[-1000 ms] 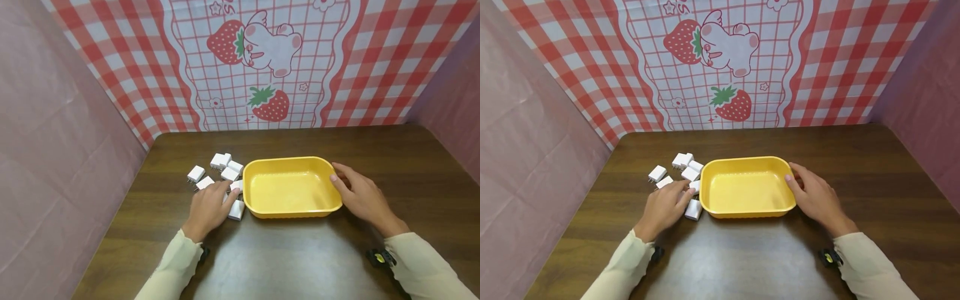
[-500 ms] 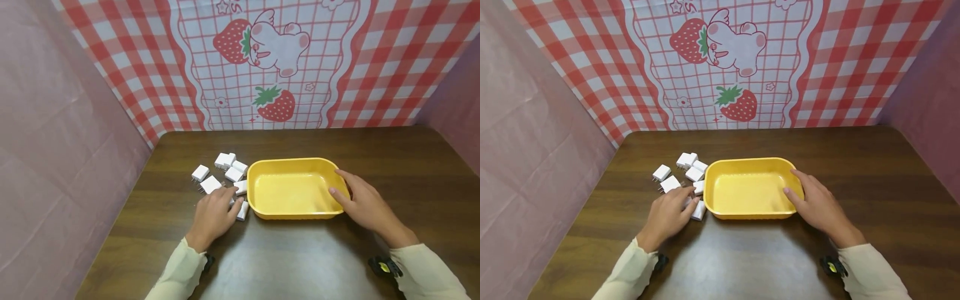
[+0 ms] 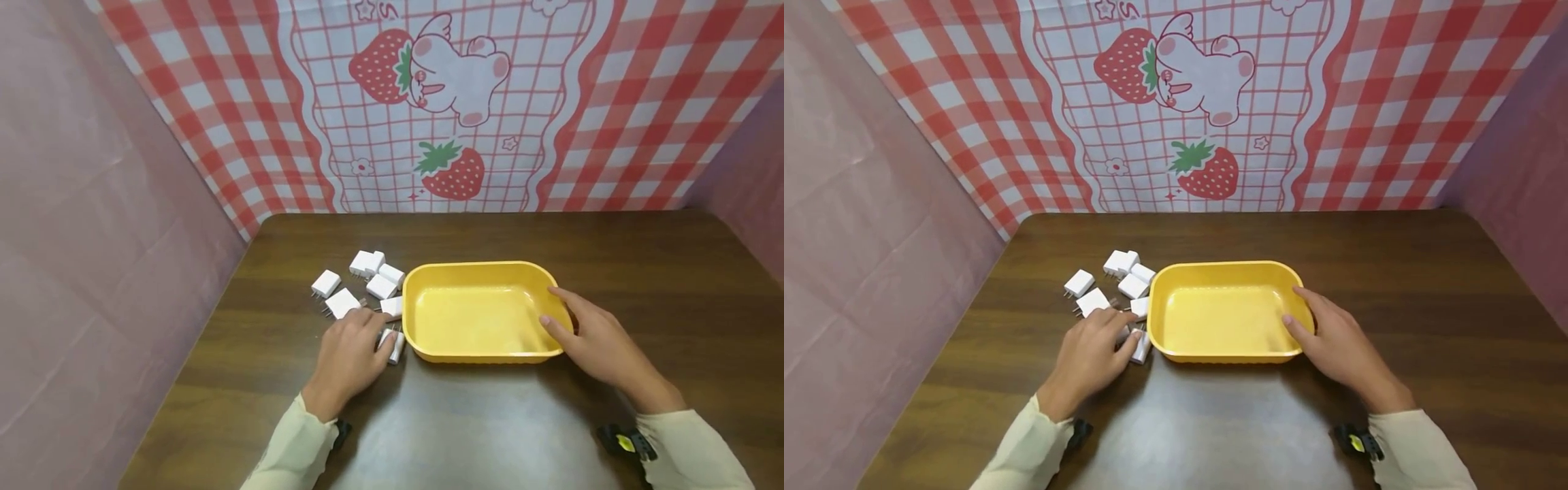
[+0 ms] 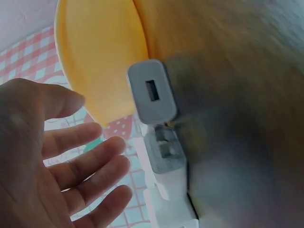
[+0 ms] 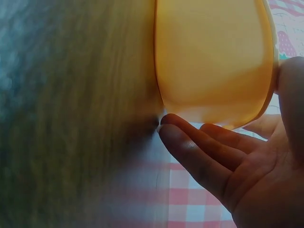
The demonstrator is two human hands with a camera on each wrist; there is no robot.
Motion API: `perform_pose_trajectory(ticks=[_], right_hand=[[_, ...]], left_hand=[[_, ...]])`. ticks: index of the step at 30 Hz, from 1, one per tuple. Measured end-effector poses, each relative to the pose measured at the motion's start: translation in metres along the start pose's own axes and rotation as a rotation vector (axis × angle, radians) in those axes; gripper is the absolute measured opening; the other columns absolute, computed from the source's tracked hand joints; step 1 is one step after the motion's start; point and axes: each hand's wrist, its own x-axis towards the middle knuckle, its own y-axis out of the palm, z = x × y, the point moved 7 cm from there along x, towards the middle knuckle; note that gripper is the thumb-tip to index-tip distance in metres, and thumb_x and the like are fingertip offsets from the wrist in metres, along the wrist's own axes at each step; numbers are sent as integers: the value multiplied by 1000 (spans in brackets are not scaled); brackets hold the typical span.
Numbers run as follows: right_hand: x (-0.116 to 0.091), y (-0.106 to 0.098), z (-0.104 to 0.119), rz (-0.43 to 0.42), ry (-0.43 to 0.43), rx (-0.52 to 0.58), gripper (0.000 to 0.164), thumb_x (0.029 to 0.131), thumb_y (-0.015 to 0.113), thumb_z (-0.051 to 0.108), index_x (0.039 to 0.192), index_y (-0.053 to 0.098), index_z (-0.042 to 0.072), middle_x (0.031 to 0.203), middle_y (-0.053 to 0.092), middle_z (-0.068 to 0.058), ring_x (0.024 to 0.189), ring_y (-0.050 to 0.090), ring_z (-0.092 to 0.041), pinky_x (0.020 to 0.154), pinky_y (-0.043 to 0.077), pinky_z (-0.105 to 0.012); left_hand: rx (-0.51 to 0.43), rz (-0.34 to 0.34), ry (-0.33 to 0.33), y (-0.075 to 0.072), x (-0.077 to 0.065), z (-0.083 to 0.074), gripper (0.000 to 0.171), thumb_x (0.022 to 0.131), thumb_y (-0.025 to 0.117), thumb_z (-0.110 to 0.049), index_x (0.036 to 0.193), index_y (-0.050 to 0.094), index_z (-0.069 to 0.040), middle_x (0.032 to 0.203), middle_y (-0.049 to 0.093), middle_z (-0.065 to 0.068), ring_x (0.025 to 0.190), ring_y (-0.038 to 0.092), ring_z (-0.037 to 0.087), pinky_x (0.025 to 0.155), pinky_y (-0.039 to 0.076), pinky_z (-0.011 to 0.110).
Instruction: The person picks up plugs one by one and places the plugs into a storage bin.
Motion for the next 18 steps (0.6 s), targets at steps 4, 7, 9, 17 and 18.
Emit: perform_pose_trajectory(ticks=[4,7,9,17,18], right_hand=[[0,2,1,-17,-13,2,61,100,61,35,145,44,-3,136,51,-34,120,51,-51,93,39,-68],[-1,3,1,-21,-17,0,59,100,60,35,144,45,-1,134,53,-34,118,53,-50,93,40,-67],[-1,4,1,-18,-15,-1,58,101,60,35,144,45,-1,134,53,-34,118,53,-50,93,40,-67],[-2,5,-3,16,28,1,59,101,58,34,147,42,0,138,50,-33,120,52,-49,95,40,-68],[-2,6,-4,27,41,4,60,101,58,34,148,41,0,139,49,-33,120,52,-49,95,40,-67]], left_hand=[[4,-12,25,-1,-1,-4,24,92,68,-31,107,74,-13,88,64,3,82,60,24,68,51,40],[14,5,26,0,-2,-6,26,92,69,-32,107,75,-12,86,62,3,80,58,24,67,50,39],[24,22,18,1,-3,-7,28,91,70,-34,109,75,-12,87,62,3,79,58,24,65,50,39],[43,147,-17,6,-3,-5,34,88,73,-43,111,72,-17,89,59,0,67,55,18,47,41,33],[41,168,-19,8,-4,-5,35,88,73,-43,111,72,-17,90,59,0,66,55,17,47,40,33]])
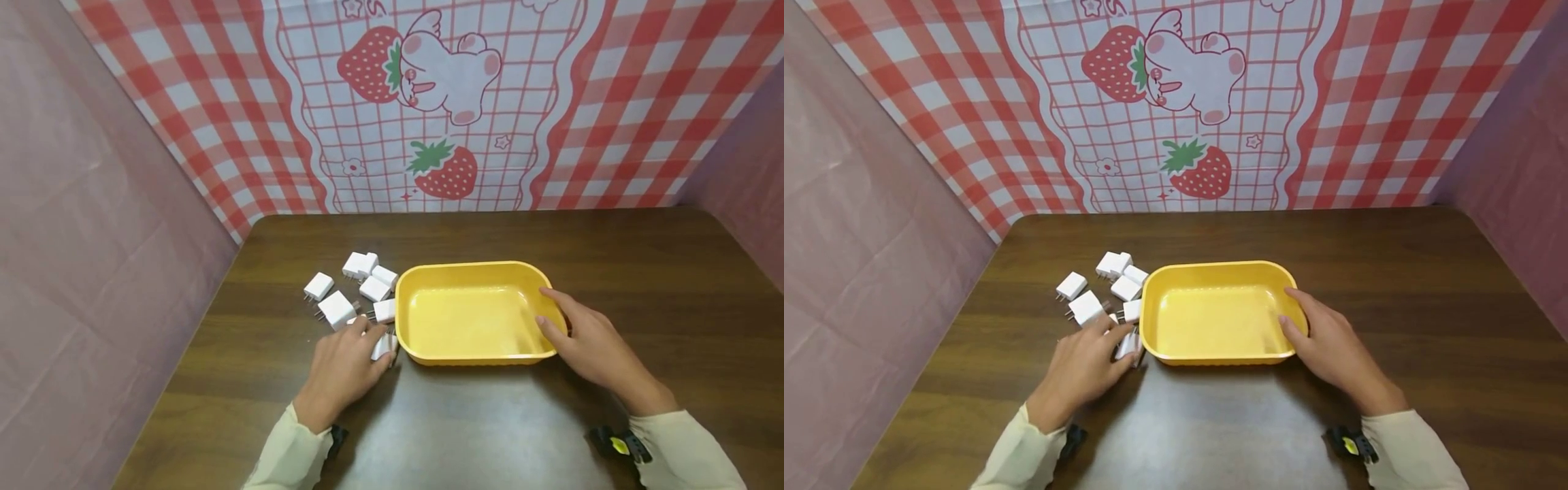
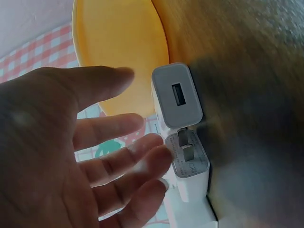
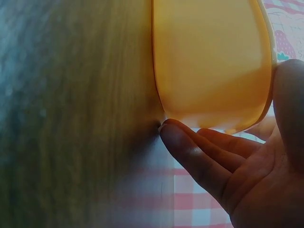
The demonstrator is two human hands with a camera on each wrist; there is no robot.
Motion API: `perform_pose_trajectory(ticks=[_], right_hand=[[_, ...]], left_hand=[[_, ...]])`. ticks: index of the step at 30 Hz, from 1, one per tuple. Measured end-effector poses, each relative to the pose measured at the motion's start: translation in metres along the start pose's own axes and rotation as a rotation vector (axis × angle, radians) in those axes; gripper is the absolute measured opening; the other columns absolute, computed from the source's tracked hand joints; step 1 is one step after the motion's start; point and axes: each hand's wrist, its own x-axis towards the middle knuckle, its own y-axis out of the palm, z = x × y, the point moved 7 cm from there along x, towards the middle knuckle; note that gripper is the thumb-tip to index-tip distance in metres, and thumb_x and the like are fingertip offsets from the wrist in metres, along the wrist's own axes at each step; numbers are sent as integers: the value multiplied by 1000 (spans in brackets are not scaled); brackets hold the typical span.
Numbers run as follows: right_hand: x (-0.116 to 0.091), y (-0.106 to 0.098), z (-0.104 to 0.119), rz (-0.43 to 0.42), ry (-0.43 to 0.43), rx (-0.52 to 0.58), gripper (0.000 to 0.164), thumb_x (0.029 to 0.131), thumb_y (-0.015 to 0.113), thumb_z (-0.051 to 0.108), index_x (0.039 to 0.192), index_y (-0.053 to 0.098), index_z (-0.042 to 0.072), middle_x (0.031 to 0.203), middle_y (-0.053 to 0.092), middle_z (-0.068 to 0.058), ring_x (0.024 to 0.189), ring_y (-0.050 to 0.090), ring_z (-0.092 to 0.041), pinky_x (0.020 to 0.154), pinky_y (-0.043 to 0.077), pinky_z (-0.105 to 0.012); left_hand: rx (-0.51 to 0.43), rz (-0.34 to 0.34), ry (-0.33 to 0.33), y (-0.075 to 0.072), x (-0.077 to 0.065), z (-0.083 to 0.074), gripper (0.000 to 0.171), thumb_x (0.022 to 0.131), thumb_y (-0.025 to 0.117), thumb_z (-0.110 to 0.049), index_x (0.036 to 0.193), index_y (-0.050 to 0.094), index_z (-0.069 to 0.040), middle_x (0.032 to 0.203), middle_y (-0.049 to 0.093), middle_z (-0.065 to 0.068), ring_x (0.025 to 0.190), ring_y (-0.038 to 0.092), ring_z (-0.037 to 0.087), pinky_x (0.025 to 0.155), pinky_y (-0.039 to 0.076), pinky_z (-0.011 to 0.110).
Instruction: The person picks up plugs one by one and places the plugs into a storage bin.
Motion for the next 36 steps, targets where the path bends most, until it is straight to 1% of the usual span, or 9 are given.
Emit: perform_pose_trajectory(ticks=[4,8,13,19,22,25,29,34,36], right_hand=[[1,1,-2,34,37,11,60,101,57,30,150,38,2,141,48,-31,117,53,-45,96,41,-66],[2,0,-2,38,42,18,59,99,58,24,151,39,2,140,48,-30,114,54,-42,96,43,-64],[2,-1,0,26,29,21,58,100,58,23,151,39,3,141,48,-29,116,53,-42,96,42,-64],[-1,0,-1,24,33,32,59,101,58,26,151,39,3,141,49,-30,115,54,-42,96,43,-64],[-2,-2,-3,7,38,31,58,101,58,28,151,39,4,140,50,-30,114,55,-42,95,43,-64],[-4,-4,-6,-4,44,25,58,101,57,29,151,40,4,139,50,-30,111,55,-41,93,45,-64],[-4,-4,-8,-3,48,23,58,101,57,30,151,40,5,137,51,-30,106,56,-39,91,46,-63],[-2,-1,-7,12,39,32,59,102,57,31,151,39,5,139,51,-30,109,56,-40,92,46,-63],[-1,0,-5,10,30,35,59,101,57,31,151,40,5,138,51,-29,108,56,-39,91,47,-62]], left_hand=[[-3,33,17,2,-1,-3,36,86,76,-44,113,72,-20,98,61,1,70,61,18,49,44,35],[-9,3,49,2,-3,-7,33,82,81,-40,107,71,-20,102,61,2,73,65,20,50,47,37],[-13,-28,64,-1,-3,-9,32,78,85,-36,100,71,-18,99,59,3,68,63,21,48,46,36],[0,-16,67,-2,-2,-11,36,75,87,-35,98,68,-14,90,58,5,65,62,22,47,46,37],[7,0,45,-2,0,-12,39,75,88,-36,97,65,-13,88,57,5,63,60,23,47,45,37],[17,11,5,1,2,-12,45,75,86,-43,98,63,-13,84,55,6,59,58,24,45,42,37],[41,-4,-44,4,4,-13,49,76,83,-49,98,63,-11,76,56,7,54,57,26,42,39,37],[70,-5,-110,7,5,-11,44,78,82,-41,97,60,-8,72,56,8,54,57,29,42,40,39],[77,-1,-136,8,4,-9,43,77,81,-38,96,59,-6,72,56,9,55,58,29,43,41,41]])
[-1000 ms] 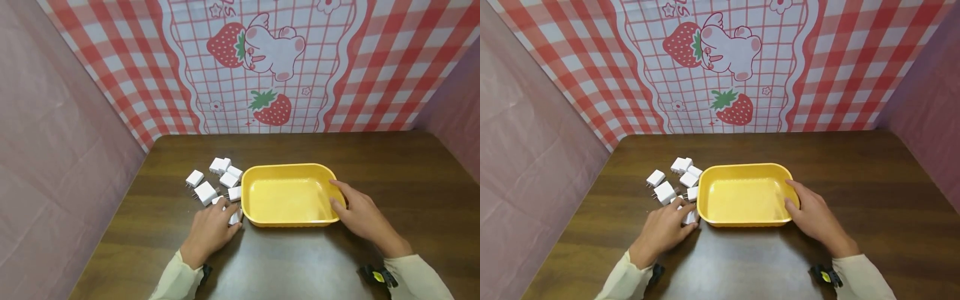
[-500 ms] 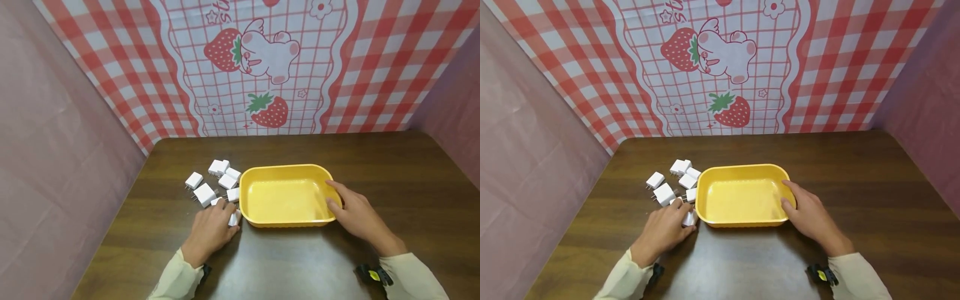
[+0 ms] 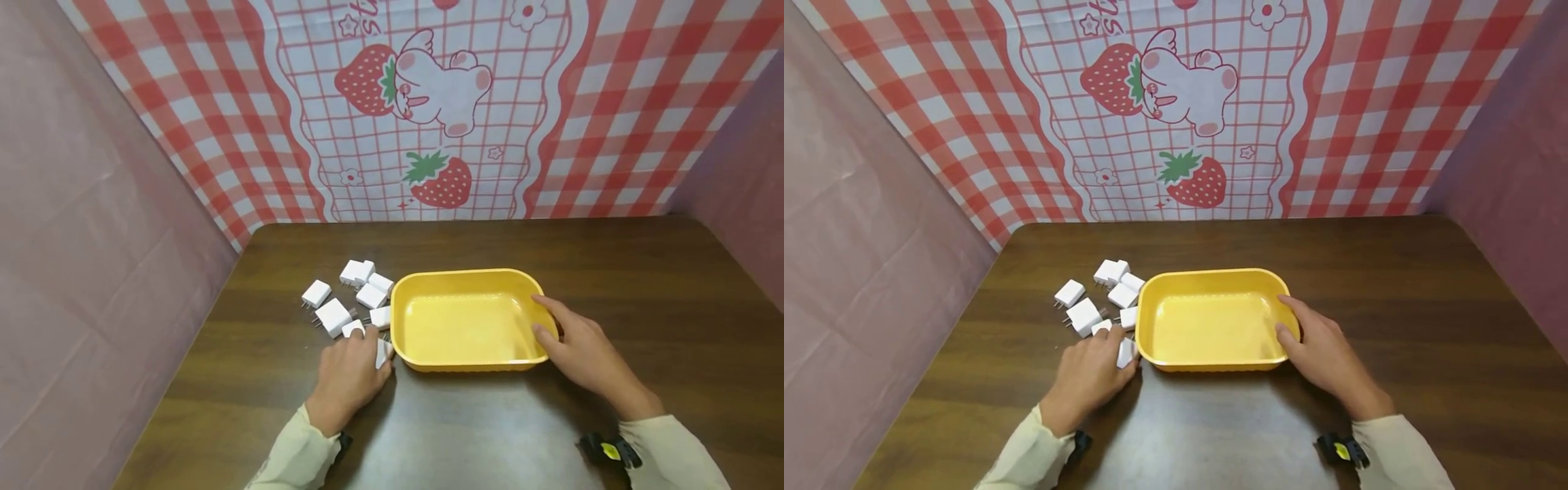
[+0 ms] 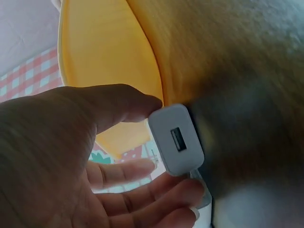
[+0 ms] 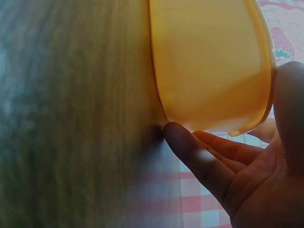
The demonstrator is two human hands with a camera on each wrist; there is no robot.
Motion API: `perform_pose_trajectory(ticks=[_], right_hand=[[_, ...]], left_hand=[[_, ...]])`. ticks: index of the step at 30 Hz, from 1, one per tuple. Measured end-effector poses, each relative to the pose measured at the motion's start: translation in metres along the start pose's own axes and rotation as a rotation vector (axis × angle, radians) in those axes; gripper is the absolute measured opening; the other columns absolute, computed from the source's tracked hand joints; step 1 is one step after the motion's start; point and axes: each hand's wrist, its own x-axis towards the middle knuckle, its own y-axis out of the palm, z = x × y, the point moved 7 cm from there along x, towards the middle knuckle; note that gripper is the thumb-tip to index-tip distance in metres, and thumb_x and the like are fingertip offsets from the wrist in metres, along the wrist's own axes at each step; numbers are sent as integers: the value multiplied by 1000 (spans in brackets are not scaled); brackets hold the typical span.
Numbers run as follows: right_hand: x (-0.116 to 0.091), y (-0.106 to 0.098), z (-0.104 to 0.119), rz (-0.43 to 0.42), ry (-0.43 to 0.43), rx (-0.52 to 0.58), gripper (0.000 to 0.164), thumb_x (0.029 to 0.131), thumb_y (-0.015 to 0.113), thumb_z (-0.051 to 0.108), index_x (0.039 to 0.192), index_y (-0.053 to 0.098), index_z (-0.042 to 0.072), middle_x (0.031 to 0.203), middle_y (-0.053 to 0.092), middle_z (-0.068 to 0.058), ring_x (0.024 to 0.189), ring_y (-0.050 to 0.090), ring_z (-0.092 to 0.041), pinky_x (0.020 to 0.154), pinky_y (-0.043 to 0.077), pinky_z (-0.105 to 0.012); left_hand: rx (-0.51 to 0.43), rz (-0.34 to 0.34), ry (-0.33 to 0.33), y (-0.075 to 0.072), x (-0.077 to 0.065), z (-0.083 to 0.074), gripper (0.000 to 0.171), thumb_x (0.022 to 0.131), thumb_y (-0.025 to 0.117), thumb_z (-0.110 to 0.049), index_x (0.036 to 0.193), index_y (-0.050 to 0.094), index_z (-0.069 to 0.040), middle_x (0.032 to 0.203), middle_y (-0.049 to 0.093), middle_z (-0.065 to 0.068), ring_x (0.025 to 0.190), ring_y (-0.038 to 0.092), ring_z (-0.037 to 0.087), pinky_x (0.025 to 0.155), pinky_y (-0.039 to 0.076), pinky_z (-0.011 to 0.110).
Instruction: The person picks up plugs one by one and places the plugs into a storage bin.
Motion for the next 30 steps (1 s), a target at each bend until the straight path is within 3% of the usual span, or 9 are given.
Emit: perform_pose_trajectory(ticks=[5,12,19,30], right_hand=[[1,1,2,-8,-7,-3,58,102,57,32,151,41,5,137,52,-29,104,57,-37,89,48,-61],[-1,2,1,-8,19,-5,59,101,56,33,151,41,5,138,51,-31,114,55,-44,93,44,-65],[-2,2,-1,-17,21,-8,58,102,57,31,151,40,5,139,50,-32,116,55,-45,95,43,-65],[0,3,1,8,25,-12,62,102,55,34,154,36,5,144,45,-32,121,51,-46,98,40,-65]], left_hand=[[-9,-1,-44,0,-1,3,41,76,78,-35,91,57,-3,71,55,10,55,57,29,44,41,41],[-42,37,-65,1,0,5,39,75,77,-35,88,59,-3,73,53,9,54,54,26,43,40,39],[-9,79,-78,-10,0,8,32,76,73,-34,69,58,-7,75,52,11,51,51,27,42,39,41],[65,-85,-76,-56,11,21,35,77,73,-37,79,64,-3,79,55,11,50,55,30,41,42,44]])
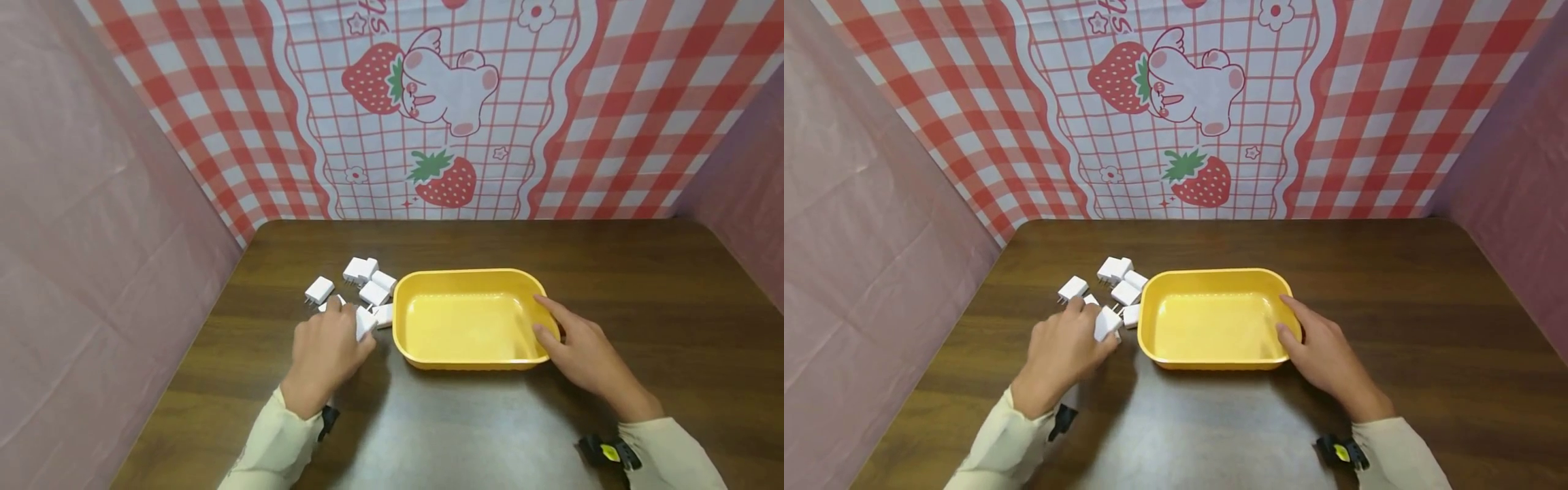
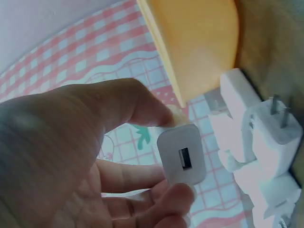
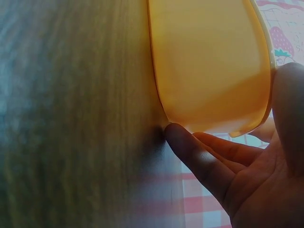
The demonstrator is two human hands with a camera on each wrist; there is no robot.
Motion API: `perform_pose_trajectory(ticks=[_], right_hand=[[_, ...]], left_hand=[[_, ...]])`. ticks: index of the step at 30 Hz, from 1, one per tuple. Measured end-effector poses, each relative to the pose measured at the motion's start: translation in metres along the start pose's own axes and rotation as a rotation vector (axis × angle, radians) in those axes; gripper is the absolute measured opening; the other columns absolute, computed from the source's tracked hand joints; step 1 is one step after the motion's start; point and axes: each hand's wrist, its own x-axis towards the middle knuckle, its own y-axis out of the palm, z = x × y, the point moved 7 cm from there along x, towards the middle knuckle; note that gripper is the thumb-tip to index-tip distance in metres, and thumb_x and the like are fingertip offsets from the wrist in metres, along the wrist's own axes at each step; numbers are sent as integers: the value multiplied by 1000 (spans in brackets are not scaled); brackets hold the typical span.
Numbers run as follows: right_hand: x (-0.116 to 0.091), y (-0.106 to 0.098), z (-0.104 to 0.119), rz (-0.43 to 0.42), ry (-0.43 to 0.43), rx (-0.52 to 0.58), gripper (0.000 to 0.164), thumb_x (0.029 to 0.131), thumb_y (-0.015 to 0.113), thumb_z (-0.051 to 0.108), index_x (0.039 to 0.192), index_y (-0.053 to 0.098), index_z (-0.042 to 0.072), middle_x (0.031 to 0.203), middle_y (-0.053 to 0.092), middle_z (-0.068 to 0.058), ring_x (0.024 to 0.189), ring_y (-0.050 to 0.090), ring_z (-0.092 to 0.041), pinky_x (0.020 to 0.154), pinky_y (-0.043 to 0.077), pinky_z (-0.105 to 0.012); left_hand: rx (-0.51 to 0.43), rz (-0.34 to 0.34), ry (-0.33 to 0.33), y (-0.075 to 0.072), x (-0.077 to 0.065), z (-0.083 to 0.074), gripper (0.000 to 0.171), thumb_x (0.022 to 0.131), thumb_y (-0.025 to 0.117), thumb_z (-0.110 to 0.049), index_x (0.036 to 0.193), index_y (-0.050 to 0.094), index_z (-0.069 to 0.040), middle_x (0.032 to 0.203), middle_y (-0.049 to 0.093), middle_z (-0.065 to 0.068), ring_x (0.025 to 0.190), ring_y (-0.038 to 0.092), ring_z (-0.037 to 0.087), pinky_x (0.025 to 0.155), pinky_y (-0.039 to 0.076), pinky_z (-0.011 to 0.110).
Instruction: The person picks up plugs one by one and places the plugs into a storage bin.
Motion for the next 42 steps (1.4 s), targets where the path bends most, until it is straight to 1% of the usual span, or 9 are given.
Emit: perform_pose_trajectory(ticks=[5,12,16,21,27,31,34,38,42], right_hand=[[-1,-3,2,-20,-17,-9,60,102,56,33,153,38,4,143,47,-32,121,51,-48,97,40,-66],[0,-6,3,-27,-29,-3,60,103,55,32,153,38,4,143,47,-32,118,53,-46,97,41,-66],[0,-6,2,-24,-25,-5,60,103,55,33,153,37,4,142,47,-32,115,54,-45,96,41,-65],[0,-6,3,-28,-22,-10,60,103,54,35,153,38,5,142,47,-32,118,53,-46,96,41,-66],[2,-5,2,-10,3,-10,61,103,52,36,154,37,5,143,46,-32,115,53,-45,96,41,-66],[2,-4,1,1,15,-10,61,104,52,36,154,36,6,144,45,-32,116,52,-45,97,40,-67],[1,-2,0,7,19,-6,61,103,53,35,154,36,6,145,45,-32,116,52,-45,97,40,-66],[0,1,0,7,24,-1,61,103,54,35,155,35,7,145,45,-31,112,53,-43,97,41,-65],[-1,1,0,-3,12,1,61,103,54,34,154,36,6,144,45,-31,114,53,-44,97,41,-66]], left_hand=[[1,-50,52,-8,11,-15,37,80,73,-40,82,65,-4,80,56,10,50,55,28,41,43,44],[-25,-61,186,-12,28,-60,36,84,72,-41,90,69,-6,82,60,8,55,56,23,43,45,40],[-50,-16,265,-6,37,-91,32,85,70,-41,87,68,-9,80,59,4,60,55,19,45,45,38],[-60,81,342,8,45,-127,30,86,68,-42,88,68,-12,78,56,0,60,52,16,46,42,35],[-42,220,382,25,51,-159,29,89,67,-45,90,70,-16,78,58,-1,61,54,16,47,41,35],[-20,333,385,39,53,-175,23,88,69,-42,89,70,-20,77,58,-3,61,53,15,51,42,35],[1,380,385,46,54,-182,17,87,70,-38,84,68,-21,74,58,-4,60,53,14,52,41,35],[42,375,398,51,56,-189,17,85,70,-33,73,64,-23,69,58,-6,59,55,14,51,41,34],[67,383,416,55,58,-195,17,87,69,-34,73,65,-25,68,60,-7,59,57,14,52,43,34]])
